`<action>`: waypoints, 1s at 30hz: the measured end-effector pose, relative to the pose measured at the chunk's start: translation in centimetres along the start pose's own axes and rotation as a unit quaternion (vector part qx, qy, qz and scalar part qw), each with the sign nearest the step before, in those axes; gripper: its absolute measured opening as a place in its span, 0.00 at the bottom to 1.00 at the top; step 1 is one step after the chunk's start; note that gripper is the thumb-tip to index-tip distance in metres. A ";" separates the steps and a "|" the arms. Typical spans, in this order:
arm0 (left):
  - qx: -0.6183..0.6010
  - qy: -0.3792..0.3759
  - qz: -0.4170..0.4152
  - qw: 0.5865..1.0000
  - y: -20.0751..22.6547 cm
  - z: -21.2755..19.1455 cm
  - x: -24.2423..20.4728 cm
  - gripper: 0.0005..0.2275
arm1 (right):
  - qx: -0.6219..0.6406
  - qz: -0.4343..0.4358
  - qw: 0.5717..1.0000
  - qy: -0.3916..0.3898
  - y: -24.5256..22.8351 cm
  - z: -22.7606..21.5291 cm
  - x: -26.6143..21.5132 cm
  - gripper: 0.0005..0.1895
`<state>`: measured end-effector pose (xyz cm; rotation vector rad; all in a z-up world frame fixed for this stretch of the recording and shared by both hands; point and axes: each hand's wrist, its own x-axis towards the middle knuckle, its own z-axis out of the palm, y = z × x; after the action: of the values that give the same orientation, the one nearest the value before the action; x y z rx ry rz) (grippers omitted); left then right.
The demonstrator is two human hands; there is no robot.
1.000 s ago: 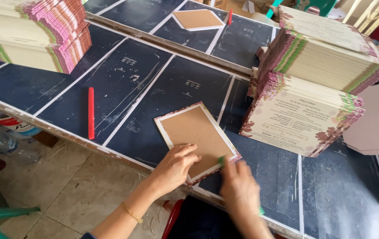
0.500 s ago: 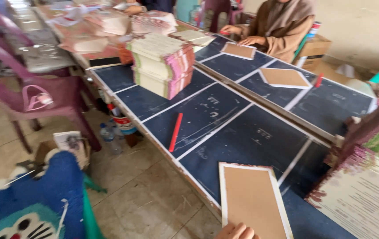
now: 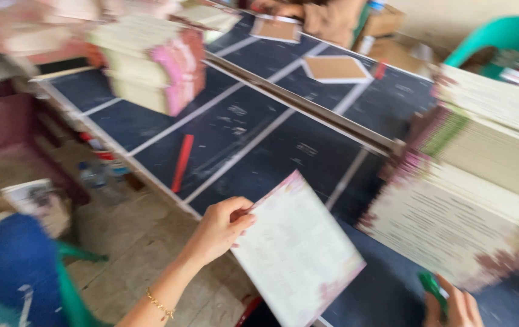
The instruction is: The person uses a green plastic tool to press down the edges of a book cover onto a stack of pages. They repeat this process for several books, then stack the finished items on the floor.
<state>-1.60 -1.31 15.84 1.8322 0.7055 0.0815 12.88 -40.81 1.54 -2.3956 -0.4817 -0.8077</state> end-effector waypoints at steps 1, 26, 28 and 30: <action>0.004 -0.023 0.004 1.000 -2.6 1.5 2.4 0.02 | -0.018 0.015 1.000 0.004 -2.7 -1.0 -0.5 0.18; -0.154 -0.105 0.303 0.935 2.2 18.9 10.4 0.16 | -0.056 0.167 0.982 -0.066 3.7 -8.6 4.4 0.33; -0.063 -0.075 0.348 0.932 4.7 20.9 11.3 0.24 | 0.059 0.177 0.981 -0.046 3.6 -8.7 6.6 0.38; -0.214 -0.223 0.184 0.933 6.9 22.3 11.6 0.38 | 0.185 0.230 0.953 -0.073 4.5 -7.7 8.3 0.51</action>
<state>19.41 -15.69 10.20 1.4615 0.0095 0.0551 18.02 -47.76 10.17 -2.0964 -0.1023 -0.3024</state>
